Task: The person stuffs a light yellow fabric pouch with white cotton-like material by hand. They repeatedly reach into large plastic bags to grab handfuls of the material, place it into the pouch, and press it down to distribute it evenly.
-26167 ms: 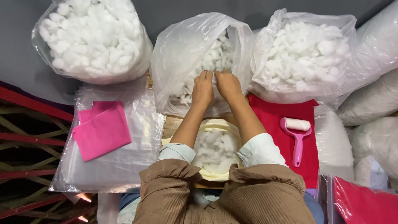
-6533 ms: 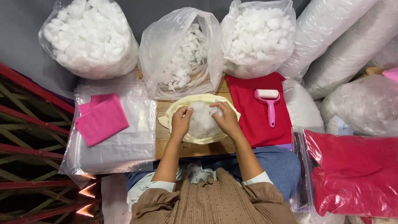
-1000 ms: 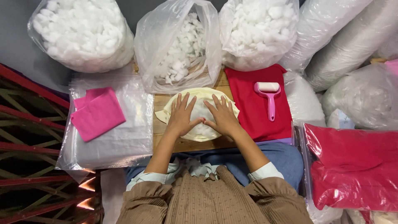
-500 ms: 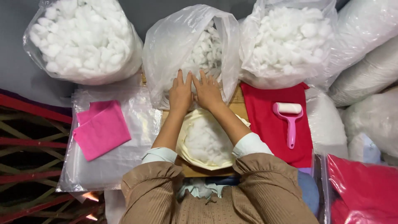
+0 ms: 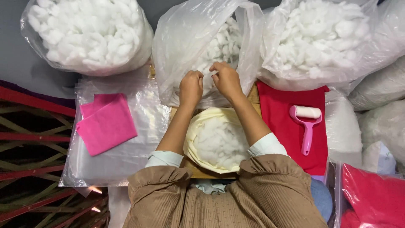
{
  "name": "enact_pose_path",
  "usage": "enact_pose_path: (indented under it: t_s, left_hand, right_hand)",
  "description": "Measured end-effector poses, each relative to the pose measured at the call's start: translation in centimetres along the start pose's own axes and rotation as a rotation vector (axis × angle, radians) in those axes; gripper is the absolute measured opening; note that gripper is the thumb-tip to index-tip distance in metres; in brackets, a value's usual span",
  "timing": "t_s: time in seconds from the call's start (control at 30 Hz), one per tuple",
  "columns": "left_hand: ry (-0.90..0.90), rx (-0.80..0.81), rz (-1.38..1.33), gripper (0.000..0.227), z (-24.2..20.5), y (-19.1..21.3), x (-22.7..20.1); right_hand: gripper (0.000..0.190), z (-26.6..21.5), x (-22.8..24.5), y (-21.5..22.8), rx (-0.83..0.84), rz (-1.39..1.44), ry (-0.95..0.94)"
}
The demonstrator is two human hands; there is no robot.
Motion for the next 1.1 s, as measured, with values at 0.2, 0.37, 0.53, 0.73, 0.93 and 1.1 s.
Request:
enact_pose_path:
  t_s: [0.2, 0.37, 0.53, 0.73, 0.93, 1.1]
  left_hand:
    - [0.106, 0.109, -0.449, 0.009, -3.2, 5.2, -5.4]
    - [0.12, 0.205, -0.731, 0.016, -5.9, 7.0, -8.7]
    - [0.115, 0.105, -0.797, 0.02, -8.9, 9.8, -9.2]
    - [-0.024, 0.275, -0.63, 0.052, -16.6, 10.6, -13.4]
    - [0.127, 0.415, -0.256, 0.056, -23.3, 4.6, -9.0]
    - [-0.026, 0.282, -0.176, 0.059, -24.8, 5.0, -11.5]
  right_hand:
    - [0.103, -6.8, 7.4, 6.3, 0.287, 0.323, -0.01]
    - [0.051, -8.9, 4.0, 4.2, 0.054, 0.26, 0.011]
    - [0.029, -12.5, 3.0, 7.6, -0.106, 0.373, -0.098]
    - [0.053, -20.3, 4.8, 8.6, 0.025, -0.09, 0.103]
    - [0.082, -26.0, 3.5, 6.4, 0.384, -0.06, 0.01]
    - [0.035, -26.9, 1.4, 3.0, 0.304, -0.089, 0.088]
Point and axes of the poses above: each hand's wrist, its own z-axis towards the middle knuckle, its own y-axis out of the back of the hand, x = y × z, the point moved 7 cm from there along z, towards the middle knuckle, and after that the axes turned 3 degrees about x, right-handed, at the moved point
